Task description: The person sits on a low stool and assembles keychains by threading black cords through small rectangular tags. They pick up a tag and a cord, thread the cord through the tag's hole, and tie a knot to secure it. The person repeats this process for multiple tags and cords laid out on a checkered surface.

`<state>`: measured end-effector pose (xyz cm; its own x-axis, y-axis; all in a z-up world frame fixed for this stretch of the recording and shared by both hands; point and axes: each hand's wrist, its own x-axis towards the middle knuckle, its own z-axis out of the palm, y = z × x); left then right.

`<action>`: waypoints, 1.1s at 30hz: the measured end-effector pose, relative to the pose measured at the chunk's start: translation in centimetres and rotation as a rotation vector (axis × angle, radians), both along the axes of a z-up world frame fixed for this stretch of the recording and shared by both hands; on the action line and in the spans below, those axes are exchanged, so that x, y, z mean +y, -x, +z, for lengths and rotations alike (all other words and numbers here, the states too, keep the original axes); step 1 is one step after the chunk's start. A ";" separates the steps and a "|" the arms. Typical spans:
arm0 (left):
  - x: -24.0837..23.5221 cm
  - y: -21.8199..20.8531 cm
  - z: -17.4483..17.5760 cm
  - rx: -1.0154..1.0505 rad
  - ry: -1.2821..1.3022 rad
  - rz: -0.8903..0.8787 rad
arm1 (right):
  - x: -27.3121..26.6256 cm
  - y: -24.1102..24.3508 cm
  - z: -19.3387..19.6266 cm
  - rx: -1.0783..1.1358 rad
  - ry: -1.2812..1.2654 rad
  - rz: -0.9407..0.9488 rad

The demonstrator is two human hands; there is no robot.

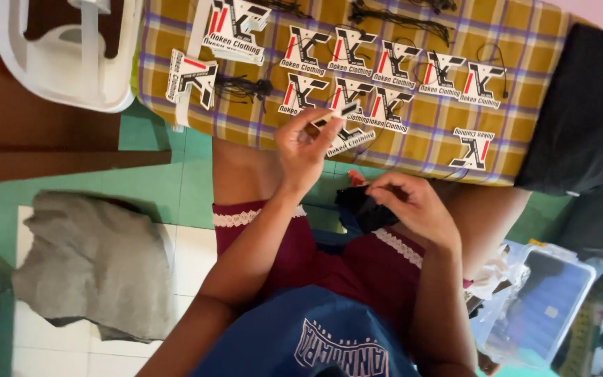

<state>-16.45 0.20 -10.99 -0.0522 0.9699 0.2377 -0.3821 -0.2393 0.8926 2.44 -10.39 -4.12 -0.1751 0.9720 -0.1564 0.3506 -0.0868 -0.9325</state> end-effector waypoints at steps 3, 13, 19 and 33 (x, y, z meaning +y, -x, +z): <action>0.7 0.6 0.5 0.026 -0.030 0.072 | -1.1 -3.0 -1.6 0.039 -0.147 -0.053; -1.5 -1.6 1.5 0.051 -0.021 -0.240 | 0.0 -3.8 -4.4 1.098 -0.416 -0.221; -2.0 -2.0 0.9 0.152 -0.037 -0.259 | 1.2 -1.3 -5.4 1.103 -0.364 -0.283; -3.0 -2.0 2.3 -0.039 0.175 -0.487 | 1.3 2.4 0.0 0.108 -0.487 -0.492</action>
